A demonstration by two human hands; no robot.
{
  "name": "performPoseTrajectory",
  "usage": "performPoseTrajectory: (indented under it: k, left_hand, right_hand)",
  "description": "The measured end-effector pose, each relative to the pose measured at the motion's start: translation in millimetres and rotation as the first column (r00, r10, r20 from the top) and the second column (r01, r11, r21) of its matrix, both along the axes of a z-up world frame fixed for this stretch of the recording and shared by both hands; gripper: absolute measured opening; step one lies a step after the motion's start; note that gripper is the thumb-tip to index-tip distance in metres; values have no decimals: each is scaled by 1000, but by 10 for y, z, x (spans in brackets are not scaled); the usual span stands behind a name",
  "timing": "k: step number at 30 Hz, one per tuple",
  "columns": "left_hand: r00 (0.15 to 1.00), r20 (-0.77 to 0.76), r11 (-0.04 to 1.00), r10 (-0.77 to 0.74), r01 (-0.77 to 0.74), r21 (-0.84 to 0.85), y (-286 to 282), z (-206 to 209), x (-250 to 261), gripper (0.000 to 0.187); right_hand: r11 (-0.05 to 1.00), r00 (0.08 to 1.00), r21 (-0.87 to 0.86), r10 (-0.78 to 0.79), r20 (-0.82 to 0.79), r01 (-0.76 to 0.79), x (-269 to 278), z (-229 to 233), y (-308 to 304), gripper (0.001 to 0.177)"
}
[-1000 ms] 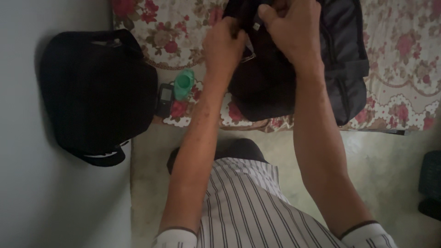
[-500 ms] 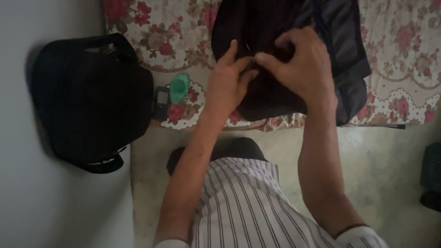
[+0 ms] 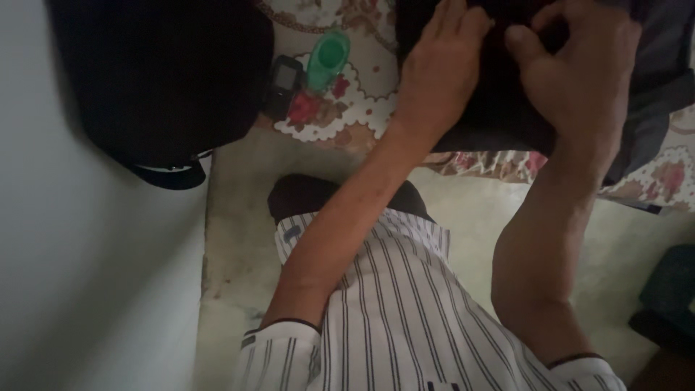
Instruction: The person sits on the floor next to a bed and packs a black backpack, opening and closing its zippers, adjusting the straps, and placing a green water bottle inside. At the end they take a mobile phone out of the backpack and hold it.
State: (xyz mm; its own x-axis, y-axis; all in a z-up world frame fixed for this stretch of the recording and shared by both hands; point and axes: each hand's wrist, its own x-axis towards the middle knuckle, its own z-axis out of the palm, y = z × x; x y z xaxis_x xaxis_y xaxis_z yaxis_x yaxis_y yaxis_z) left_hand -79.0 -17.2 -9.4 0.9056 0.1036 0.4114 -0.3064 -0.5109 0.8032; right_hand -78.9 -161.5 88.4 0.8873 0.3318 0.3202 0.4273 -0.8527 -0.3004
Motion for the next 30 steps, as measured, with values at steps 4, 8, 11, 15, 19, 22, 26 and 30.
performPoseTrajectory:
  k: [4, 8, 11, 15, 19, 22, 26, 30]
  left_hand:
    - [1000, 10, 999, 18, -18, 45, 37, -3, 101, 9]
    - [1000, 27, 996, 2, -5, 94, 118, -17, 181, 15]
    - [994, 112, 998, 0, -7, 64, 173, -38, 388, 20]
    - [999, 19, 975, 41, -44, 218, 171, -156, 721, 12]
    - [989, 100, 934, 107, -135, 330, 109, -267, 965, 13]
    - [957, 273, 938, 98, -180, 295, 124, -309, 1177, 14]
    - [973, 216, 929, 77, -149, 339, 95, -386, 1352, 16]
    - [947, 299, 952, 116, -192, 239, 97, -431, 1400, 14]
  right_hand:
    - [981, 958, 66, -163, -237, 183, -6, 23, -1, 17]
    - [999, 999, 25, -32, -37, 33, 18, -22, -13, 17]
    - [992, 986, 46, -113, -121, 119, 19, -30, -11, 19]
    - [966, 946, 48, -240, -218, 256, -14, -56, 8, 24]
    - [954, 942, 111, -250, -225, 280, -4, -68, 1, 25]
    - [923, 899, 133, -308, -310, 361, 1, -33, 26, 25]
    - [907, 888, 172, -311, -340, 384, -3, 27, 58, 23]
    - [905, 873, 160, -314, -374, 394, 6, 49, 67, 21]
